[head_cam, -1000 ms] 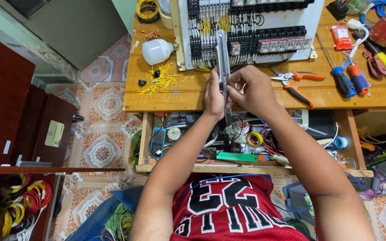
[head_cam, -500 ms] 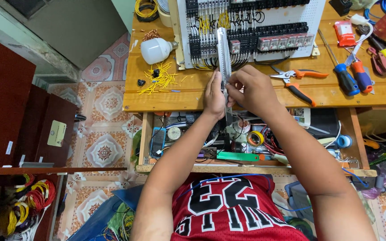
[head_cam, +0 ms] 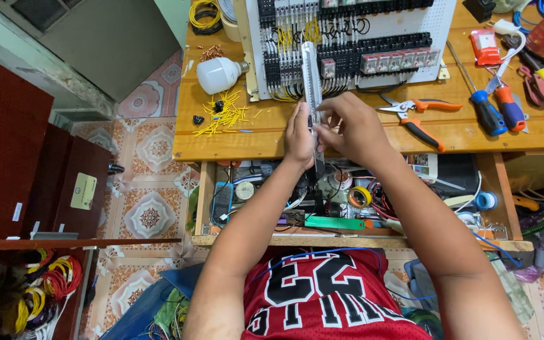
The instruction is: Stripping insulation from electrical wires and preparing them for connection to a control panel
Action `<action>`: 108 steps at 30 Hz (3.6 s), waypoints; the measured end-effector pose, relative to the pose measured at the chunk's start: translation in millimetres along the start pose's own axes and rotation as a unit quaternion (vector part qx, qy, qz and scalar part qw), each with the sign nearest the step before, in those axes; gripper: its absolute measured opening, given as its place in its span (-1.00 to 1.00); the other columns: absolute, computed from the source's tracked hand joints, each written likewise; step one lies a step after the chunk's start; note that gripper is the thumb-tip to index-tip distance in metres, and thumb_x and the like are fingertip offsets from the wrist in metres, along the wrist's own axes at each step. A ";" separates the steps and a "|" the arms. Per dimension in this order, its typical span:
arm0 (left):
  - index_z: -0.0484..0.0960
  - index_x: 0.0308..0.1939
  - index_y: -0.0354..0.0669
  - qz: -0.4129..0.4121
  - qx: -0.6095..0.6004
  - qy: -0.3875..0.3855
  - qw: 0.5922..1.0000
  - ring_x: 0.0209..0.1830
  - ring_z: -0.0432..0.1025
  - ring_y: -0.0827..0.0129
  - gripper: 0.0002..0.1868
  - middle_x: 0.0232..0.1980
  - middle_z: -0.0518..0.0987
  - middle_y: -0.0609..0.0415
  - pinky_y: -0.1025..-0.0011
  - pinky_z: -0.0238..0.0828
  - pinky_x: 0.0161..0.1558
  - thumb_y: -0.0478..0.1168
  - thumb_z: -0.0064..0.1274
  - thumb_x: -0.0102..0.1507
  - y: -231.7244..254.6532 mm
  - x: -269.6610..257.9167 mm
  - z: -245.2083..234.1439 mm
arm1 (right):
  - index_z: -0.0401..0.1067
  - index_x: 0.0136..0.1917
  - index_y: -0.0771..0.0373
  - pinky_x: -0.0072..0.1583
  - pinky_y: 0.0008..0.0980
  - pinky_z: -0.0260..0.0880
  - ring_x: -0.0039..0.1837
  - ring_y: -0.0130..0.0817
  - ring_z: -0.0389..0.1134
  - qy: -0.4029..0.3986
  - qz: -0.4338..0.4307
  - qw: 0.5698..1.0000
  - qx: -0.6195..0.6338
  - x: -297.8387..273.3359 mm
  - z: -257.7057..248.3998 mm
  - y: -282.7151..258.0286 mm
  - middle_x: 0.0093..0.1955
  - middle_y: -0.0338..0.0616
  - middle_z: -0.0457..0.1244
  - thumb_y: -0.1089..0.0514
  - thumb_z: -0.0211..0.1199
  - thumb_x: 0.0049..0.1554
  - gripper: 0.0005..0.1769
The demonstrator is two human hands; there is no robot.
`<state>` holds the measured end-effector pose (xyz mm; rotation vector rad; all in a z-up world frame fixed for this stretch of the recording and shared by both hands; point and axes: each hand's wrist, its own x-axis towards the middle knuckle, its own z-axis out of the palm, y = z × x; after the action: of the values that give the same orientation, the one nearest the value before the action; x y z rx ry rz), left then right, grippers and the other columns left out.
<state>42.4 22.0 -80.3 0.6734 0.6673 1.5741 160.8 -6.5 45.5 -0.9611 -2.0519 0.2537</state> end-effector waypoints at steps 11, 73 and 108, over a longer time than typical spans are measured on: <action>0.41 -0.25 -0.19 0.027 -0.028 -0.021 0.999 -0.85 0.27 0.33 -0.39 -0.71 0.29 0.05 0.49 0.14 -0.83 0.24 -0.48 0.49 97.3 -12.7 36.2 | 0.49 0.06 0.28 -0.33 -0.38 0.36 -0.35 -0.30 0.46 -0.169 0.279 0.914 0.244 -39.7 20.6 -24.1 -0.28 -0.03 0.43 0.10 0.29 0.22 -0.77; 0.48 0.02 0.00 0.103 -0.122 0.121 0.980 0.03 0.60 -0.07 -0.81 0.18 0.61 -0.22 0.11 0.73 -0.08 -0.07 0.08 0.41 104.0 18.3 -6.9 | 0.41 0.11 0.48 -0.45 -0.50 0.18 -0.49 -0.45 0.20 0.125 0.223 0.913 0.317 -40.9 23.5 24.9 -0.36 -0.06 0.26 0.33 0.04 0.39 -0.84; 0.43 -0.05 -0.11 0.082 -0.075 0.168 0.979 -0.01 0.62 -0.04 -0.84 0.12 0.63 -0.26 0.00 0.73 -0.15 -0.17 0.05 0.40 93.5 24.7 -12.2 | 0.17 0.44 0.25 -0.25 -0.34 0.56 -0.32 -0.37 0.34 0.039 0.310 0.813 0.491 -43.3 23.4 32.3 -0.18 -0.02 0.23 -0.01 -0.21 0.44 -0.56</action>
<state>-30.6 37.1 -17.5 0.3573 0.7455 1.8941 175.9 -11.4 -11.2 -0.8681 -1.1479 1.4294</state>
